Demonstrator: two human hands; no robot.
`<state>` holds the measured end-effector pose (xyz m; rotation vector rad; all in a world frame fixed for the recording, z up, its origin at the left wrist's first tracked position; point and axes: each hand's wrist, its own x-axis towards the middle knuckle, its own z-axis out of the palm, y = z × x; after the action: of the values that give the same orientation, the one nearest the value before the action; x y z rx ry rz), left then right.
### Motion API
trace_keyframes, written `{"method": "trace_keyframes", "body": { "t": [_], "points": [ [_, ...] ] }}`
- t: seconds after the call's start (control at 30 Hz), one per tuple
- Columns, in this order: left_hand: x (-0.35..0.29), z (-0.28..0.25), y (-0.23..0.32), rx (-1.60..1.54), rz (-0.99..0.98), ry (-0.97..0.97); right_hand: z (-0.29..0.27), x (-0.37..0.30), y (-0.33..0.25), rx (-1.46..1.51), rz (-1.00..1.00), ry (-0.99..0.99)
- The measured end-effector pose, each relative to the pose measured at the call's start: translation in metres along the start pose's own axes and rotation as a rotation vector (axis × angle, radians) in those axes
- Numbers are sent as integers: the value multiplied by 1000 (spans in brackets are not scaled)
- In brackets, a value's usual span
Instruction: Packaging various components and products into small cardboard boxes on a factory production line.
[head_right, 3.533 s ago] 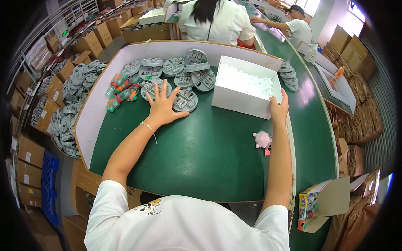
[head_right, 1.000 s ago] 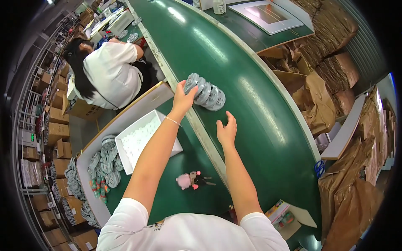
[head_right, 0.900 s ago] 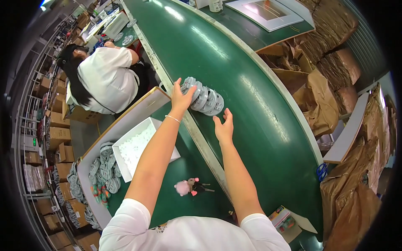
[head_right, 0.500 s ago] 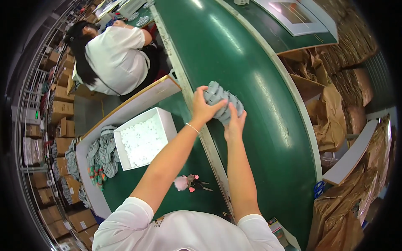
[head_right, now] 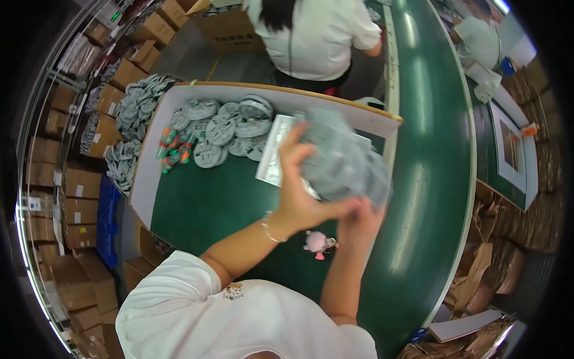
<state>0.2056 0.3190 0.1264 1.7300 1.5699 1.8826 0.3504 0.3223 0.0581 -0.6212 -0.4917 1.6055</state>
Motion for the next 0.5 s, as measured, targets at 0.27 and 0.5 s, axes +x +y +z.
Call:
{"method": "trace_keyframes", "body": {
  "t": [0.27, 0.5],
  "points": [
    [7, -212, -179, 401, -295, 333, 192, 41, 237, -192, 413, -138],
    [14, -252, -238, 640, -321, 94, 203, 113, 291, -1130, 272, -75]
  ]
}}
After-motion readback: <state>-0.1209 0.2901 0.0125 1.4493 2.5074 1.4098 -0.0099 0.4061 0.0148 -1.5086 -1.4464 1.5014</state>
